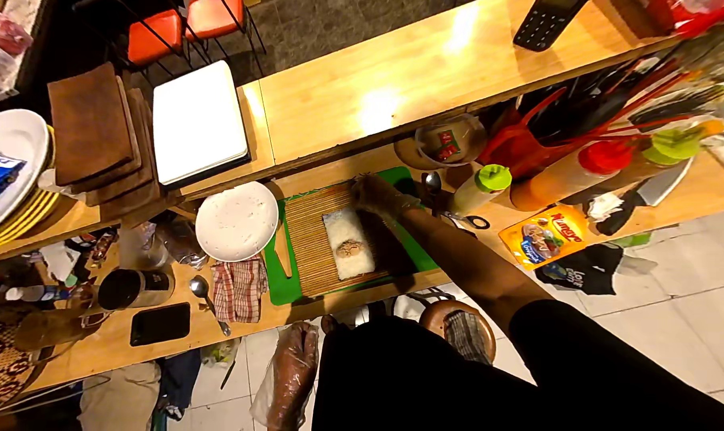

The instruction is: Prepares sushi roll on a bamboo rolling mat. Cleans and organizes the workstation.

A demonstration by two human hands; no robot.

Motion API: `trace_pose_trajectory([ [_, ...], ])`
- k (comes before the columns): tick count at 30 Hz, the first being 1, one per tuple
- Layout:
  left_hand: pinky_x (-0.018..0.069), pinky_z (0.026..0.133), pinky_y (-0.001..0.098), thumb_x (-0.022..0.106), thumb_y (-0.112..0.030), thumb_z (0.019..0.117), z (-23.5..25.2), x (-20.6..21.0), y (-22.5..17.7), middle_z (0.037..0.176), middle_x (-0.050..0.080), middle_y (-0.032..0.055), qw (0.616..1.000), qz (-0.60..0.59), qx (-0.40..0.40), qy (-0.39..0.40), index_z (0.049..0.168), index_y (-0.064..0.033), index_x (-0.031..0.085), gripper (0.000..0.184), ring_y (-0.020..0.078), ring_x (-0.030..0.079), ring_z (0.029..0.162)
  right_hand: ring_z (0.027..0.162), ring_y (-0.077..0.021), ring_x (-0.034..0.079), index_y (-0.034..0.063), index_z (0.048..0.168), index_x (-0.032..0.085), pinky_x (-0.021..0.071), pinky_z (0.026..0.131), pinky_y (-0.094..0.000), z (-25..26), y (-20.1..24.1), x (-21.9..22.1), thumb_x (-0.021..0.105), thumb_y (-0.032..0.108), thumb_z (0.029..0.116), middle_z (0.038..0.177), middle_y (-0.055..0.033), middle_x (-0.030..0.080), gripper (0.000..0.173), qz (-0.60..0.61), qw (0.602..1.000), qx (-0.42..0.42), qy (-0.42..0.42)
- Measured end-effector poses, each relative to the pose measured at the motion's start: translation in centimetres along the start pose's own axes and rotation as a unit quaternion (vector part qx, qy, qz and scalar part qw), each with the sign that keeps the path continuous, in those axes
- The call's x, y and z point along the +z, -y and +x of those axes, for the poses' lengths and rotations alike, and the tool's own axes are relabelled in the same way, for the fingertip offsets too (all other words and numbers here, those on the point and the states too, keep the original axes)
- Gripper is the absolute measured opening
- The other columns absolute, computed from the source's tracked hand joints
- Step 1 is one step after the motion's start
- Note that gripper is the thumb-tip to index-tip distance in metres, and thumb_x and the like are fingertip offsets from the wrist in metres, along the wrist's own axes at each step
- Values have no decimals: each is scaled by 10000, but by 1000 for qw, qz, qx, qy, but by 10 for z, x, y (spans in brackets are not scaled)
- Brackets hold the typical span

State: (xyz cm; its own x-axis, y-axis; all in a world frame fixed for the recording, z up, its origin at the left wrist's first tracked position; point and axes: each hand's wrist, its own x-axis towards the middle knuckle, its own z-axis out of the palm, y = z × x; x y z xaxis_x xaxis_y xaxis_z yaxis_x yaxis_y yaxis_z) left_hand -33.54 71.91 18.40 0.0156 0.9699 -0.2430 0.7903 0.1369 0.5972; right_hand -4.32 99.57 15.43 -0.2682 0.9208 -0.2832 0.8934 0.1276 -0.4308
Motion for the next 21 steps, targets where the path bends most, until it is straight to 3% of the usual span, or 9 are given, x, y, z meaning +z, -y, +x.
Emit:
trace_pose_trajectory([
  [3, 554, 815, 440, 541, -234, 1004, 0, 0, 0, 904, 693, 118, 1000, -4, 6, -15, 1027, -21, 712, 274, 229, 676, 865, 1052, -357, 671, 27, 995, 735, 518, 955, -562, 2, -3, 3, 685, 267, 955, 1035, -183, 710, 249, 23, 1000, -3, -18],
  [6, 555, 817, 432, 543, -239, 1007, -1, 2, 1, 905, 693, 110, 1000, -11, -6, -8, 1035, -29, 713, 272, 218, 676, 873, 1104, -357, 657, 41, 1064, 726, 506, 995, -568, 5, 4, 6, 671, 342, 969, 1082, -179, 706, 321, 32, 999, 25, -30],
  [13, 556, 816, 422, 540, -238, 998, -3, 5, 9, 908, 691, 109, 1000, -19, -6, -10, 1036, -29, 711, 273, 209, 672, 866, 1113, -406, 642, -10, 1153, 686, 507, 972, -595, 7, 14, 31, 723, 337, 934, 1118, -234, 678, 413, 7, 995, 7, -99],
  [16, 557, 816, 445, 538, -243, 1010, -5, 3, 9, 909, 697, 118, 1000, -21, -17, -4, 1051, -19, 708, 284, 225, 680, 868, 1104, -385, 656, 12, 1136, 696, 523, 958, -587, 6, 15, 25, 725, 369, 933, 1112, -212, 691, 412, 2, 997, 6, -79],
  [21, 558, 814, 438, 539, -240, 1005, -4, 4, 11, 896, 694, 116, 1000, -24, -13, -5, 1041, -20, 709, 280, 220, 677, 859, 1159, -396, 631, 9, 1251, 651, 507, 978, -585, 4, 19, 31, 700, 421, 942, 1190, -228, 664, 517, -44, 995, 9, -84],
])
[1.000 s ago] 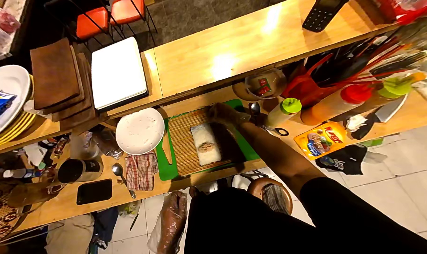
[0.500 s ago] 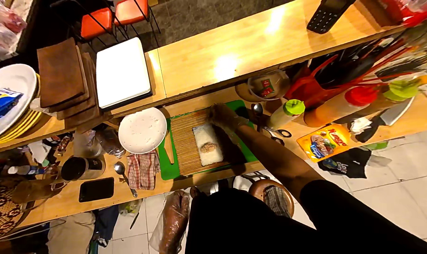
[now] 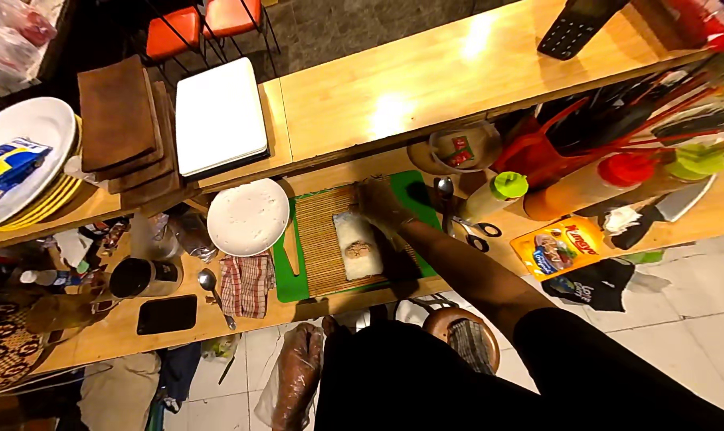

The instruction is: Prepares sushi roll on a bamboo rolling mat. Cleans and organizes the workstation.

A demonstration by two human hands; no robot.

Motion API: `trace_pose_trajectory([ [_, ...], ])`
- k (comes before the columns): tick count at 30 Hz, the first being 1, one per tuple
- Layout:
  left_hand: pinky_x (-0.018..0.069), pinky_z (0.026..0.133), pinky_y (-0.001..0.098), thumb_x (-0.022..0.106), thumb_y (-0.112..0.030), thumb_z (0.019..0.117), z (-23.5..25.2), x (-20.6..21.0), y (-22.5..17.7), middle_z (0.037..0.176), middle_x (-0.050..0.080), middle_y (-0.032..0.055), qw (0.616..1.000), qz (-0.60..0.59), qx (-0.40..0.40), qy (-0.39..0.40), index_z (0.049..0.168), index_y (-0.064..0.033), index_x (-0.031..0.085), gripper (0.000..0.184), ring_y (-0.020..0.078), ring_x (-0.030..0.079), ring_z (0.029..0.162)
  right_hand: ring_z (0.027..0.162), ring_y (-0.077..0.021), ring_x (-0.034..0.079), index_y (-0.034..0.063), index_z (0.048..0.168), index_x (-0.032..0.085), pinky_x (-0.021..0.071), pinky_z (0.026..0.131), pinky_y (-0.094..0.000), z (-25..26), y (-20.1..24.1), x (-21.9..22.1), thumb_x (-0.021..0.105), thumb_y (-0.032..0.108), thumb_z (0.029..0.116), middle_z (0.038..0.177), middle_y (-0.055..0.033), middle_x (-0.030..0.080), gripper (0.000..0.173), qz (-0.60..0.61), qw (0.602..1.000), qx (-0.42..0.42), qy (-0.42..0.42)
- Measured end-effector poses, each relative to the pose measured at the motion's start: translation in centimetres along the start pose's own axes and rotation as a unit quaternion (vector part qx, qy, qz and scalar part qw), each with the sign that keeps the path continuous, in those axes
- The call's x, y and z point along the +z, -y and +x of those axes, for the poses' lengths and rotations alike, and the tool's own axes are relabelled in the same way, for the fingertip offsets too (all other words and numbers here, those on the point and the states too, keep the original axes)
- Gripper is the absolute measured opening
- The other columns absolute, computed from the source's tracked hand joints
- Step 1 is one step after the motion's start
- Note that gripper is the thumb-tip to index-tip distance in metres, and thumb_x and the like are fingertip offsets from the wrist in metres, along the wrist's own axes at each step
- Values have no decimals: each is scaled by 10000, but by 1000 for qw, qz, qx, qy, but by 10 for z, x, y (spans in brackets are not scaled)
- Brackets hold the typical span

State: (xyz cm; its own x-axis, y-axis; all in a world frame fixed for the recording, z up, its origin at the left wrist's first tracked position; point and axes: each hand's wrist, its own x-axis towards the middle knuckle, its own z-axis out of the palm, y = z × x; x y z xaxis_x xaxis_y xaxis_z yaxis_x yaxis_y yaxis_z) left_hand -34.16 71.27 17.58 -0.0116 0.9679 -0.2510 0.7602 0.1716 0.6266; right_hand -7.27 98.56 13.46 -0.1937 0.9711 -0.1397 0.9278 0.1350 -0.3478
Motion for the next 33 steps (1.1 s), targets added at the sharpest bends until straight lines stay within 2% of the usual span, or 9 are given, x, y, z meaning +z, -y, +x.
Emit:
trace_pose_trajectory([
  [3, 556, 812, 435, 536, -234, 1006, 0, 0, 0, 901, 691, 120, 1000, 0, 1, -2, 1043, -17, 706, 278, 222, 676, 862, 1171, -402, 630, -13, 1248, 647, 511, 973, -584, -4, 3, -9, 713, 401, 937, 1209, -240, 659, 522, -4, 1000, -7, -4],
  [6, 557, 817, 425, 538, -246, 1006, 0, 0, 3, 909, 693, 111, 1000, 4, 2, -8, 1047, -27, 708, 281, 214, 676, 870, 1075, -369, 673, 20, 1097, 717, 541, 947, -554, 0, 1, -12, 668, 271, 975, 1085, -198, 702, 283, 64, 996, -29, -49],
  [8, 556, 833, 435, 537, -250, 1007, -2, 0, 4, 923, 698, 113, 1000, 6, 0, -6, 1046, -31, 711, 283, 222, 680, 891, 1109, -343, 667, 55, 1109, 743, 516, 1012, -523, 2, -3, -4, 621, 216, 1011, 1121, -170, 711, 225, 89, 993, -68, -41],
  [13, 555, 821, 442, 539, -258, 1007, -3, 0, 7, 914, 693, 115, 1000, -6, -16, -5, 1049, -30, 709, 288, 229, 675, 873, 1255, -374, 594, 24, 1188, 710, 448, 1103, -512, 4, -3, 11, 574, 181, 1024, 1281, -213, 652, 264, 41, 994, -98, 0],
  [22, 561, 825, 433, 540, -258, 1007, 9, 0, 6, 935, 697, 113, 1000, 3, -1, -11, 1050, -35, 712, 285, 218, 679, 885, 1156, -368, 652, 26, 1175, 711, 501, 1032, -531, -6, -4, 0, 562, 236, 1034, 1178, -200, 692, 293, 79, 992, -80, -64],
  [25, 569, 865, 433, 565, -254, 1020, 25, 1, 4, 1004, 712, 131, 999, -14, 12, -36, 1130, -7, 703, 303, 221, 690, 928, 1160, -320, 651, 137, 1176, 744, 514, 1025, -538, -38, -10, -28, 599, 225, 1008, 1203, -132, 698, 239, 114, 990, -51, -70],
  [28, 563, 934, 392, 602, -247, 1008, 39, 7, 2, 1134, 703, 143, 997, -51, 0, -51, 1245, -9, 667, 342, 200, 685, 1028, 1099, -311, 671, 136, 1203, 717, 534, 973, -562, -98, -28, -31, 603, 244, 1025, 1177, -119, 700, 237, 109, 991, -45, -66],
  [30, 547, 979, 436, 636, -263, 991, 45, 13, 4, 1246, 663, 197, 997, -42, -26, -62, 1336, 8, 612, 439, 262, 666, 1108, 1017, -311, 701, 117, 1165, 737, 562, 903, -574, -132, -30, -28, 644, 217, 998, 1110, -119, 724, 215, 109, 993, 0, -48],
  [33, 512, 1031, 472, 641, -253, 992, 54, 17, 0, 1302, 631, 240, 994, -27, -80, -70, 1382, 33, 564, 490, 319, 634, 1185, 1107, -332, 670, 118, 1185, 740, 516, 980, -588, -171, -30, -20, 624, 263, 1007, 1156, -143, 715, 257, 144, 983, 110, 8],
])
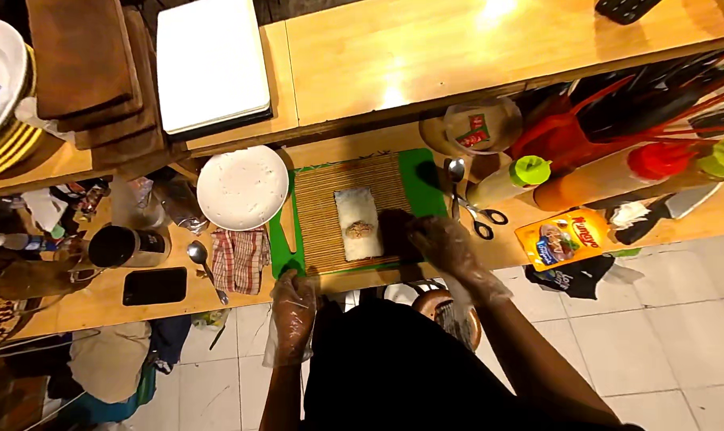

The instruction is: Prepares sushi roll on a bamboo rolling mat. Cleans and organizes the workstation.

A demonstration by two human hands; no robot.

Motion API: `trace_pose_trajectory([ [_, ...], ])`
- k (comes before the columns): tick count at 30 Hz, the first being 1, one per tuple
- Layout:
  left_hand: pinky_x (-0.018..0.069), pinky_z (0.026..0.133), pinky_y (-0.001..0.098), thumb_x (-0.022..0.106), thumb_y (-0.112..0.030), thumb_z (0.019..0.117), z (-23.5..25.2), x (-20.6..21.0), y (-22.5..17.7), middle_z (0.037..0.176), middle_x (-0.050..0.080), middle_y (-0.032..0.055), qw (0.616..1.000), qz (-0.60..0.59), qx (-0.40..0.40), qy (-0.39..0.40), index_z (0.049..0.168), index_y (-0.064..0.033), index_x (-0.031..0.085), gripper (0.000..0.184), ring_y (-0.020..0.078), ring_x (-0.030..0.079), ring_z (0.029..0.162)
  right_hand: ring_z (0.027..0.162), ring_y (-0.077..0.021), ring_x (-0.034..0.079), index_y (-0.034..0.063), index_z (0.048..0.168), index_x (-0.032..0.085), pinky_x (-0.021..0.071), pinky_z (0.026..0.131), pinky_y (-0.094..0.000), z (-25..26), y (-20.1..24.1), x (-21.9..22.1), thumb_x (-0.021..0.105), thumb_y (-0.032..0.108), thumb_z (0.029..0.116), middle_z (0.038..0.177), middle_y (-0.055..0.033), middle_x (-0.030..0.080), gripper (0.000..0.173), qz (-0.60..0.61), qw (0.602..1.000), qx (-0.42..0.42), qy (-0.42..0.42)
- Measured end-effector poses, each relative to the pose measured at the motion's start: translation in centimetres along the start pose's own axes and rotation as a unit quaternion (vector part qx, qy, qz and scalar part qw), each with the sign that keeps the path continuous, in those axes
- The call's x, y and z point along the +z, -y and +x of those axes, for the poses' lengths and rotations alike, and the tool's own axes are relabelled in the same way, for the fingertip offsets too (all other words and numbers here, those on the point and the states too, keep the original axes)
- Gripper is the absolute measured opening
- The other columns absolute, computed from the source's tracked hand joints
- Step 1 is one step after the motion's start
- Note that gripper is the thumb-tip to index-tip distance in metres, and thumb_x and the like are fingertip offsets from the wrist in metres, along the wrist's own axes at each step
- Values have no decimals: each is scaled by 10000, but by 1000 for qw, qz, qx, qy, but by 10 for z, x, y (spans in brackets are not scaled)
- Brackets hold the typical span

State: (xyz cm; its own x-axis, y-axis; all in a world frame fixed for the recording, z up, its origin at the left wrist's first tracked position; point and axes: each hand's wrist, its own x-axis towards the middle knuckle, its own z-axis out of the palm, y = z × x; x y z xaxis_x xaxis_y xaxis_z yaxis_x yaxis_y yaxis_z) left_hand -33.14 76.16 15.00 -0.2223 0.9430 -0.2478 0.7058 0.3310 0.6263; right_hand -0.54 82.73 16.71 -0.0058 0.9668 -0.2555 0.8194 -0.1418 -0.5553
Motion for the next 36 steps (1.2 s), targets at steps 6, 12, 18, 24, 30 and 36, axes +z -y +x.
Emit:
trace_pose_trajectory([
  [6, 547, 976, 415, 648, -206, 1001, 8, 4, -21, 1273, 643, 231, 997, -58, -52, 10, 1394, 59, 528, 490, 263, 665, 1117, 1143, -321, 658, 71, 1223, 716, 506, 1023, -516, -38, -12, 16, 613, 262, 1004, 1190, -174, 698, 309, 43, 997, 68, -14],
  [12, 571, 909, 348, 635, -120, 1004, 9, 7, -25, 1208, 663, 251, 988, -147, -51, 6, 1361, 101, 527, 434, 221, 687, 1049, 1135, -284, 668, 100, 1196, 733, 535, 1001, -483, -45, -2, 26, 624, 274, 981, 1180, -126, 709, 297, 31, 999, -14, -36],
  [18, 602, 790, 314, 574, -129, 1040, 8, 11, -15, 1095, 689, 166, 965, -252, -77, -11, 1330, 92, 537, 367, 136, 698, 863, 1115, -281, 692, 140, 1298, 702, 555, 982, -470, -57, 13, 55, 576, 274, 1000, 1185, -110, 727, 351, -2, 989, -146, 4],
  [24, 608, 773, 309, 567, -98, 1036, 6, 16, -14, 1060, 683, 152, 944, -314, -102, -24, 1318, 98, 534, 345, 141, 699, 835, 1088, -286, 701, 155, 1369, 663, 561, 965, -464, -55, 12, 70, 530, 286, 1019, 1156, -115, 730, 397, -36, 983, -178, 22],
  [30, 606, 807, 315, 566, -97, 1036, 6, 16, -12, 1091, 682, 163, 942, -318, -100, -23, 1321, 101, 532, 348, 144, 703, 872, 1115, -297, 690, 184, 1391, 644, 554, 973, -475, -47, 15, 74, 473, 260, 1035, 1174, -120, 724, 403, -55, 983, -172, 31],
  [36, 604, 816, 310, 576, -67, 1025, 2, 17, -13, 1102, 679, 163, 927, -357, -108, -36, 1312, 110, 534, 339, 139, 698, 880, 1104, -285, 695, 191, 1400, 642, 557, 968, -461, -52, 11, 76, 481, 264, 1025, 1170, -111, 728, 415, -49, 982, -181, 10],
])
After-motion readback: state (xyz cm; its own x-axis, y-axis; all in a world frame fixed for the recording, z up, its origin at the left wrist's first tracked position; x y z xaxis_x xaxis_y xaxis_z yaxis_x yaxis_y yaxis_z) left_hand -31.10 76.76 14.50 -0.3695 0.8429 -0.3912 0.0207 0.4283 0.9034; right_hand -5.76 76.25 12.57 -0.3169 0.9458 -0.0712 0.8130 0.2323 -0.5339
